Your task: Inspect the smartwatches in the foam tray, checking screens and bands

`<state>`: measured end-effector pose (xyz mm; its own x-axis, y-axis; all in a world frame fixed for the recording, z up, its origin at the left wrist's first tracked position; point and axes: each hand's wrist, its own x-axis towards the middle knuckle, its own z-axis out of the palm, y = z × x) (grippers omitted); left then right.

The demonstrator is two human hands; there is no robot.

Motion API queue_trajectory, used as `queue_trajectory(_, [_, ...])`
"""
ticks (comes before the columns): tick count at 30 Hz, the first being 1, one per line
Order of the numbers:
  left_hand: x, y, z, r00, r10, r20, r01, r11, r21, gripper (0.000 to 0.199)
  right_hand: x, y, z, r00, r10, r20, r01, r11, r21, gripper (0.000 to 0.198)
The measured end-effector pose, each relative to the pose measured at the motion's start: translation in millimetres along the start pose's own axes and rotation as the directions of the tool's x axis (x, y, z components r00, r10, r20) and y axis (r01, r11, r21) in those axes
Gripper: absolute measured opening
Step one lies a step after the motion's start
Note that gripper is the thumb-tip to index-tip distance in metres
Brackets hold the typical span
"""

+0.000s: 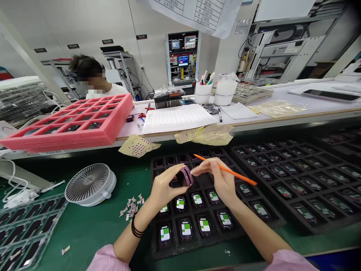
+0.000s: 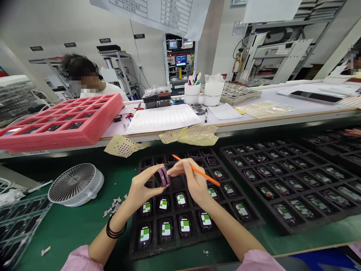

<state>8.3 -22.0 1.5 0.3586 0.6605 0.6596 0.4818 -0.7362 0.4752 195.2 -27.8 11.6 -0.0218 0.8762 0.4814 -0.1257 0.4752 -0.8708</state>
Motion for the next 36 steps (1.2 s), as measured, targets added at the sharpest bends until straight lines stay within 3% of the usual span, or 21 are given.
queue_trajectory(3, [-1.0,-3.1,-0.7,1.000,-0.004,-0.024,0.007,0.994,0.106,0.047,2.8,6.3,7.0,0.986,0.154,0.071,-0.147,0.984,-0.101,0.021])
queue_trajectory(9, [-2.6,-4.4,0.8,1.000,0.000,-0.031,0.006,0.980,0.199,0.047,0.9,17.7,16.6,0.946,0.285,0.153,-0.272,0.957,-0.099,0.043])
queue_trajectory(15, [-1.4,-1.4,4.1,0.997,-0.033,-0.063,0.035,0.999,0.038,0.064,6.1,11.1,14.0,0.933,0.327,0.150,-0.331,0.944,-0.003,0.048])
queue_trajectory(23, [1.2,5.4,-1.1,0.995,-0.080,-0.054,0.077,0.996,-0.052,0.048,6.6,2.4,16.1,0.928,0.361,0.093,-0.364,0.931,0.023,0.052])
queue_trajectory(28, [2.6,2.8,-3.9,0.971,-0.237,0.001,0.232,0.951,-0.204,0.046,7.1,4.3,14.9,0.895,0.429,0.124,-0.445,0.882,0.155,0.048])
queue_trajectory(32, [4.7,-3.0,-8.0,0.922,-0.388,0.001,0.363,0.861,-0.355,0.047,9.7,7.2,12.7,0.918,0.383,0.099,-0.396,0.892,0.218,0.049])
queue_trajectory(36, [5.7,-6.2,-9.9,0.905,-0.424,-0.018,0.385,0.838,-0.386,0.046,11.3,9.1,10.4,0.922,0.381,0.066,-0.386,0.899,0.207,0.050])
